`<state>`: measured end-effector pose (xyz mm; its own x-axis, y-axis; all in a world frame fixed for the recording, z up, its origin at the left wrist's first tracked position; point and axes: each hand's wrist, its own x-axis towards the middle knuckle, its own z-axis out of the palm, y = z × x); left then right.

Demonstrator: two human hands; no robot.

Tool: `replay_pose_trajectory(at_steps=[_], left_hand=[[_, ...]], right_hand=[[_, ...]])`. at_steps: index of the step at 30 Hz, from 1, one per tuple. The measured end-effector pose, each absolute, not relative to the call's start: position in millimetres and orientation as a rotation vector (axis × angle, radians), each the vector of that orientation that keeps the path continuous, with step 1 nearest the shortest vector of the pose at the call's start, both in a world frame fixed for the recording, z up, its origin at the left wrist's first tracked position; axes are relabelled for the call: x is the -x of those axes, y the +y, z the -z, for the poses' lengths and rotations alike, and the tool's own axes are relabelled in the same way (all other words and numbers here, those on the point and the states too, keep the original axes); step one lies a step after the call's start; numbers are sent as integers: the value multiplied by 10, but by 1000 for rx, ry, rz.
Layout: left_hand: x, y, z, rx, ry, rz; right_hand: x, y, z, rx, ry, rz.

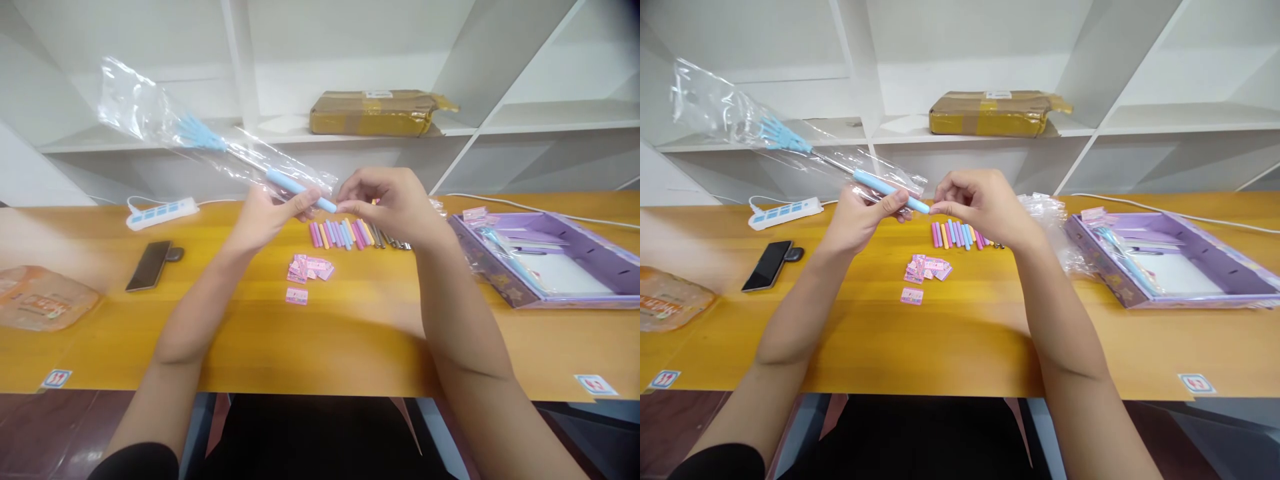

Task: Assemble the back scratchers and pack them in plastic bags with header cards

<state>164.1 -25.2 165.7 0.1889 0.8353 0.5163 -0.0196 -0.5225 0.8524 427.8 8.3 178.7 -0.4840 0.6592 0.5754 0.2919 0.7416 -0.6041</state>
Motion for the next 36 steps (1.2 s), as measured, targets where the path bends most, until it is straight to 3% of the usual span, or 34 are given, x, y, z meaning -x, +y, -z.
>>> replay_pose_trajectory(at_steps=[15,27,36], left_hand=[[-1653,-235,-1652,-1726,801,-1376],[-1667,-235,-1642,-1744,802,-1433],[-1645,-249,-1728,-1639,846,-1505]], right_hand=[[-4123,88,-1693,545,-2182,-424],[-4086,-17,-1728,611,-2135,-624],[-4129,-74,-1805,603,-2181,-567]])
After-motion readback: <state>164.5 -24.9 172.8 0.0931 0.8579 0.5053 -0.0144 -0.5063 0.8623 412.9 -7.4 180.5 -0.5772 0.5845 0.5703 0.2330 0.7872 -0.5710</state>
